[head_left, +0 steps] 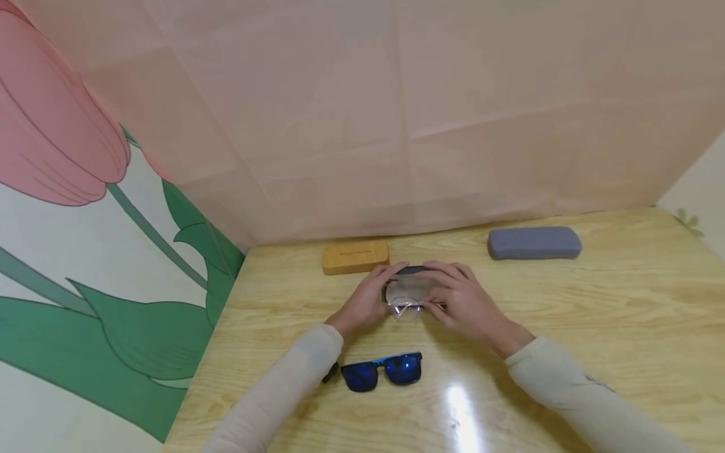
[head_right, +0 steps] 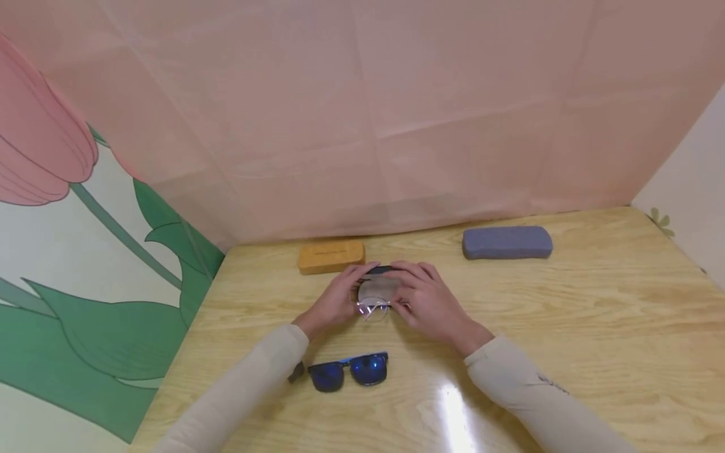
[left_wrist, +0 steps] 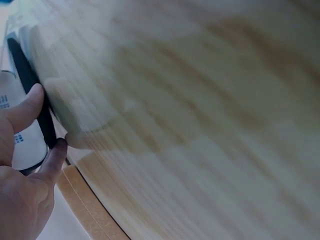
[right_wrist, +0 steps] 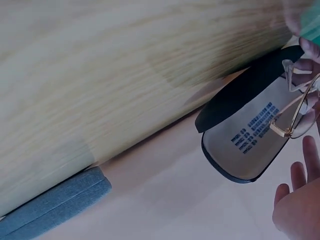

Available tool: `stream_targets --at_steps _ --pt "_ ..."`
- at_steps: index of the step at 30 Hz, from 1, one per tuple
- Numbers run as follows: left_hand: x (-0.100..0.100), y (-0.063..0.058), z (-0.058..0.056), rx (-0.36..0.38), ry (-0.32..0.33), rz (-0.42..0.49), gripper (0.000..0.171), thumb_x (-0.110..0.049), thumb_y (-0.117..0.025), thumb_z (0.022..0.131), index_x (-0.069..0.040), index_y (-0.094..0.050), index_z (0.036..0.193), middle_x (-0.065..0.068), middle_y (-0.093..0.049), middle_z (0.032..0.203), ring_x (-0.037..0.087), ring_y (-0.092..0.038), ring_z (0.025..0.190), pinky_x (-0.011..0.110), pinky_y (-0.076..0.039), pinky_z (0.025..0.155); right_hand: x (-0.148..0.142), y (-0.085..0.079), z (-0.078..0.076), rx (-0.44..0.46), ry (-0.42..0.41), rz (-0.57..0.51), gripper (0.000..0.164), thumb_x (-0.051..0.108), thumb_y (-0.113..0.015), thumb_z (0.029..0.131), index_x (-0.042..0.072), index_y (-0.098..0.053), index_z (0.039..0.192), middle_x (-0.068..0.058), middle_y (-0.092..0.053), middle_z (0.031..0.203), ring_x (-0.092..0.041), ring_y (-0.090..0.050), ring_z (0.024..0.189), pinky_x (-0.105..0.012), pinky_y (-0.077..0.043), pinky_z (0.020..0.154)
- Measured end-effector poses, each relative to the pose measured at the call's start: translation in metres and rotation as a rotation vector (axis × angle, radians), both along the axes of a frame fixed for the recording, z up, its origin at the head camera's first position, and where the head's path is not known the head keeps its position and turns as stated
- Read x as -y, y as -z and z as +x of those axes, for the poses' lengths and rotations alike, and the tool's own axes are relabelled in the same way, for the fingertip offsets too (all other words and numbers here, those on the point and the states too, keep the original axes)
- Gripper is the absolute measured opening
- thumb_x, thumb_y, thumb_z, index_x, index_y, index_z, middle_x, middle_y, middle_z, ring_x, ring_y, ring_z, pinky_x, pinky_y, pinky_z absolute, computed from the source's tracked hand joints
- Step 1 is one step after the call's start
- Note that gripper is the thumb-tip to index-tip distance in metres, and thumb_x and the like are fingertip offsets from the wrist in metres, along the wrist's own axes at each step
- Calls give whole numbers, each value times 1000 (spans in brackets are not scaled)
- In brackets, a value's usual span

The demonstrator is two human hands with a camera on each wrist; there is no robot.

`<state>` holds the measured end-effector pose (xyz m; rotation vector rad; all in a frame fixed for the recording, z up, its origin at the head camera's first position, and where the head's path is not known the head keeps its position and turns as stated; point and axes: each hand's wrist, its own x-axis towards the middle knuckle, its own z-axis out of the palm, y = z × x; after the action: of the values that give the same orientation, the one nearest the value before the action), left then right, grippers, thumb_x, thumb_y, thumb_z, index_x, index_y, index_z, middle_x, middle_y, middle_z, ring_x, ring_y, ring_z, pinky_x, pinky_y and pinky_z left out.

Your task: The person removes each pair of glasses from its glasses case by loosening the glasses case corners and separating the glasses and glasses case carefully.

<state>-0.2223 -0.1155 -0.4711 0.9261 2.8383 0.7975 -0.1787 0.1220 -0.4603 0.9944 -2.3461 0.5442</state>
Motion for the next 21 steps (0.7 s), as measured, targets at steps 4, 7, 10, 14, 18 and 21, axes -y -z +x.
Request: stream_targets --at_steps 4,7,10,14,18,21 --pt "-1 -1 0 14 4 2 98 1 -76 84 -39 -25 156 6 -47 141 24 -52 128 39 -51 105 1 1 4 43 2 25 8 19 -82 79 19 -75 74 -4 -65 133 -30 -46 136 -55 -33 107" --pt "-1 -2 1 32 -6 8 95 -4 -77 85 -40 -25 156 6 -47 142 24 -52 128 40 -51 104 2 1 6 70 16 43 7 18 -82 78 20 -76 75 -3 -64 134 -30 -44 138 -55 -31 108" --pt "0 -2 0 36 -15 11 95 -11 -80 83 -39 -26 156 5 -48 140 23 -53 124 39 -52 101 4 2 7 98 20 55 5 19 -82 77 20 -78 75 -4 -63 136 -30 -42 140 -56 -29 110" --pt "1 -1 -1 27 -9 12 97 -20 -83 80 -39 -26 156 5 -49 139 21 -54 120 36 -52 99 6 4 8 119 14 77 5 22 -83 76 22 -79 77 -6 -62 138 -31 -41 140 -58 -28 111" --pt "1 0 -2 24 -4 14 97 -20 -82 80 -39 -26 156 5 -48 140 22 -54 122 38 -51 102 7 6 8 94 -4 97 8 24 -85 74 23 -78 76 -7 -64 135 -33 -43 138 -57 -29 110" --pt "1 1 -2 30 -9 14 96 -19 -82 80 -41 -26 156 5 -48 139 23 -53 124 39 -51 103 8 8 8 82 -13 119 8 26 -85 74 24 -78 74 -6 -65 133 -34 -44 138 -55 -29 109"
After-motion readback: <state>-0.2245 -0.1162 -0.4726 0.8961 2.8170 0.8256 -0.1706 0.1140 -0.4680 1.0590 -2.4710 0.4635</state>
